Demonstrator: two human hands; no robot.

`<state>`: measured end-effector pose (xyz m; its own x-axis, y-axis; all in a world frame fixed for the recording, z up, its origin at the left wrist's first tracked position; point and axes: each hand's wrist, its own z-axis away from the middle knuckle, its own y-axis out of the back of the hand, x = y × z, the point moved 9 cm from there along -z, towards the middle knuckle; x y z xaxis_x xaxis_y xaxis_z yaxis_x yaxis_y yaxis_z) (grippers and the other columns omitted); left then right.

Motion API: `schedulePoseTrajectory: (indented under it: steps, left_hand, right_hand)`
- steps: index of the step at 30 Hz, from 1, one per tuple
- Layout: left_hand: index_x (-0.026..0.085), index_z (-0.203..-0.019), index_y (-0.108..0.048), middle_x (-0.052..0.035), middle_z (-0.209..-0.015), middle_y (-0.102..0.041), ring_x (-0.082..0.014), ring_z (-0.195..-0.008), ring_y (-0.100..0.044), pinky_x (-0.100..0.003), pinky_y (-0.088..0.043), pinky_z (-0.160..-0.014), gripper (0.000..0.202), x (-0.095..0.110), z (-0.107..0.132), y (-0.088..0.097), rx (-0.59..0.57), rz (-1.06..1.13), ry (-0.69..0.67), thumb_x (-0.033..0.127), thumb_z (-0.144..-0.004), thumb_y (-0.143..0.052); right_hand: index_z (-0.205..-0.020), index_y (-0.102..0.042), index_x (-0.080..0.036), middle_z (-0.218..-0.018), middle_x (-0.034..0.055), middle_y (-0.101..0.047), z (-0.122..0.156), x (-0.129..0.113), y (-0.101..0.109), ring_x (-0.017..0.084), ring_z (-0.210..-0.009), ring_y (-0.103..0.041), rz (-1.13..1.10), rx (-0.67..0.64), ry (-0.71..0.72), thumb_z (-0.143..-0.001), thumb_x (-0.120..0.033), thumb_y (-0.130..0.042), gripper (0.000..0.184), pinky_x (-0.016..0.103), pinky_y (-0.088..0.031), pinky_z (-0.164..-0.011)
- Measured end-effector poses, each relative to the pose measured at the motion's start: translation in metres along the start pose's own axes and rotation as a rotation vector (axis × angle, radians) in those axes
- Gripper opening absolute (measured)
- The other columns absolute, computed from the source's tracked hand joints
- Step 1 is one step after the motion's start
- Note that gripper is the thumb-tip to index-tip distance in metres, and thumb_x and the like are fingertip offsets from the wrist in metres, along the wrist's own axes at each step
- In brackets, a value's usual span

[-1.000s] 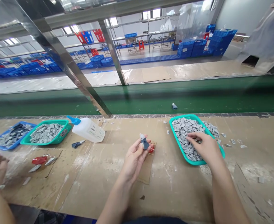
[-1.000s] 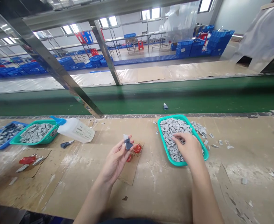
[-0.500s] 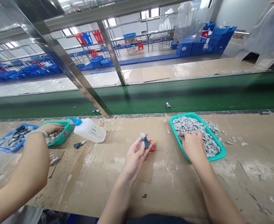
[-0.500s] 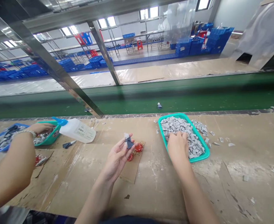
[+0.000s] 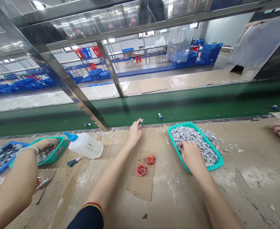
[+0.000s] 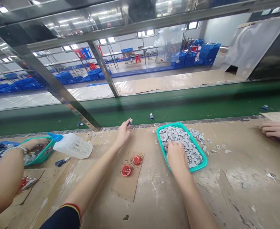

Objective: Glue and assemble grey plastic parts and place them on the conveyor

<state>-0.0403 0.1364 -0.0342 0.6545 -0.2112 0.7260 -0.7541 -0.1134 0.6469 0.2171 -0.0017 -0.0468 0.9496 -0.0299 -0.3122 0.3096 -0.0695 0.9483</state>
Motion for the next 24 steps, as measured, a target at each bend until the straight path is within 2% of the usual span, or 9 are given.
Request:
schedulePoseTrajectory:
  steps: [3, 6, 9, 11, 13, 16, 19, 21, 24]
  left_hand:
    - [0.010, -0.122, -0.053, -0.0172, -0.121, -0.056, -0.0282, -0.117, -0.046, -0.043, -0.033, -0.101, 0.042, 0.006, -0.039, -0.020, -0.041, -0.133, -0.012, 0.008, -0.081, -0.049]
    - [0.012, -0.115, -0.056, -0.0128, -0.122, -0.054, -0.0272, -0.119, -0.045, -0.049, -0.031, -0.101, 0.032, 0.017, -0.064, -0.049, -0.080, -0.231, -0.009, 0.022, -0.084, -0.056]
    - [0.014, -0.109, -0.057, -0.0105, -0.122, -0.053, -0.0266, -0.119, -0.044, -0.051, -0.032, -0.100, 0.030, 0.032, -0.073, -0.082, -0.102, -0.268, 0.000, 0.033, -0.086, -0.054]
    - [0.012, -0.106, -0.058, -0.0116, -0.120, -0.053, -0.0279, -0.120, -0.042, -0.051, -0.032, -0.099, 0.029, 0.040, -0.075, -0.098, -0.111, -0.259, 0.016, 0.032, -0.084, -0.056]
    - [0.012, -0.106, -0.058, -0.0116, -0.121, -0.052, -0.0280, -0.119, -0.043, -0.051, -0.034, -0.098, 0.029, 0.044, -0.077, -0.108, -0.116, -0.227, 0.042, 0.030, -0.084, -0.058]
    - [0.015, -0.111, -0.056, -0.0102, -0.123, -0.051, -0.0256, -0.114, -0.048, -0.049, -0.039, -0.095, 0.029, 0.044, -0.081, -0.108, -0.122, -0.132, 0.085, 0.029, -0.085, -0.056]
    - [0.014, -0.115, -0.054, -0.0110, -0.119, -0.055, -0.0237, -0.107, -0.054, -0.047, -0.043, -0.091, 0.033, 0.042, -0.079, -0.098, -0.142, 0.019, 0.117, 0.029, -0.085, -0.056]
    - [0.011, -0.117, -0.054, -0.0138, -0.115, -0.059, -0.0224, -0.099, -0.058, -0.043, -0.046, -0.089, 0.036, 0.042, -0.069, -0.087, -0.167, 0.149, 0.136, 0.026, -0.084, -0.057]
    - [0.008, -0.116, -0.056, -0.0161, -0.109, -0.063, -0.0203, -0.091, -0.062, -0.038, -0.049, -0.085, 0.037, 0.050, -0.040, -0.064, -0.216, 0.371, 0.150, 0.027, -0.084, -0.056]
  right_hand:
    - [-0.096, -0.061, -0.017, -0.092, 0.0089, -0.064, 0.001, -0.001, 0.002, 0.025, -0.089, -0.050, 0.007, 0.016, -0.006, -0.090, -0.015, -0.040, 0.022, 0.031, -0.033, -0.068]
    - [-0.097, -0.063, -0.019, -0.092, 0.0091, -0.063, 0.002, -0.001, 0.001, 0.025, -0.088, -0.050, 0.009, -0.008, 0.010, -0.090, -0.017, -0.041, 0.023, 0.031, -0.032, -0.068]
    - [-0.099, -0.064, -0.021, -0.092, 0.0085, -0.062, 0.003, 0.002, 0.000, 0.025, -0.087, -0.048, -0.003, -0.032, 0.007, -0.089, -0.020, -0.044, 0.022, 0.031, -0.033, -0.068]
    - [-0.105, -0.063, -0.023, -0.092, 0.0078, -0.062, 0.003, 0.004, -0.001, 0.025, -0.089, -0.048, -0.007, -0.031, 0.002, -0.088, -0.019, -0.045, 0.025, 0.031, -0.032, -0.067]
    - [-0.111, -0.061, -0.026, -0.092, 0.0074, -0.061, 0.003, 0.003, 0.000, 0.025, -0.090, -0.048, -0.009, -0.019, 0.000, -0.088, -0.020, -0.046, 0.028, 0.031, -0.033, -0.067]
    - [-0.111, -0.062, -0.030, -0.091, 0.0079, -0.060, 0.003, 0.001, 0.002, 0.025, -0.089, -0.048, 0.002, 0.000, -0.020, -0.089, -0.025, -0.046, 0.027, 0.031, -0.033, -0.066]
    - [-0.109, -0.063, -0.029, -0.090, 0.0085, -0.060, 0.003, -0.001, 0.006, 0.026, -0.089, -0.048, 0.018, 0.021, -0.043, -0.090, -0.026, -0.045, 0.026, 0.031, -0.034, -0.066]
    - [-0.104, -0.064, -0.026, -0.088, 0.0084, -0.061, 0.004, -0.002, 0.007, 0.026, -0.088, -0.048, 0.018, 0.035, -0.039, -0.090, -0.026, -0.045, 0.023, 0.032, -0.034, -0.066]
    - [-0.092, -0.064, -0.022, -0.087, 0.0084, -0.061, 0.004, 0.000, 0.007, 0.026, -0.087, -0.048, 0.000, 0.038, -0.027, -0.089, -0.027, -0.047, 0.018, 0.031, -0.034, -0.066]
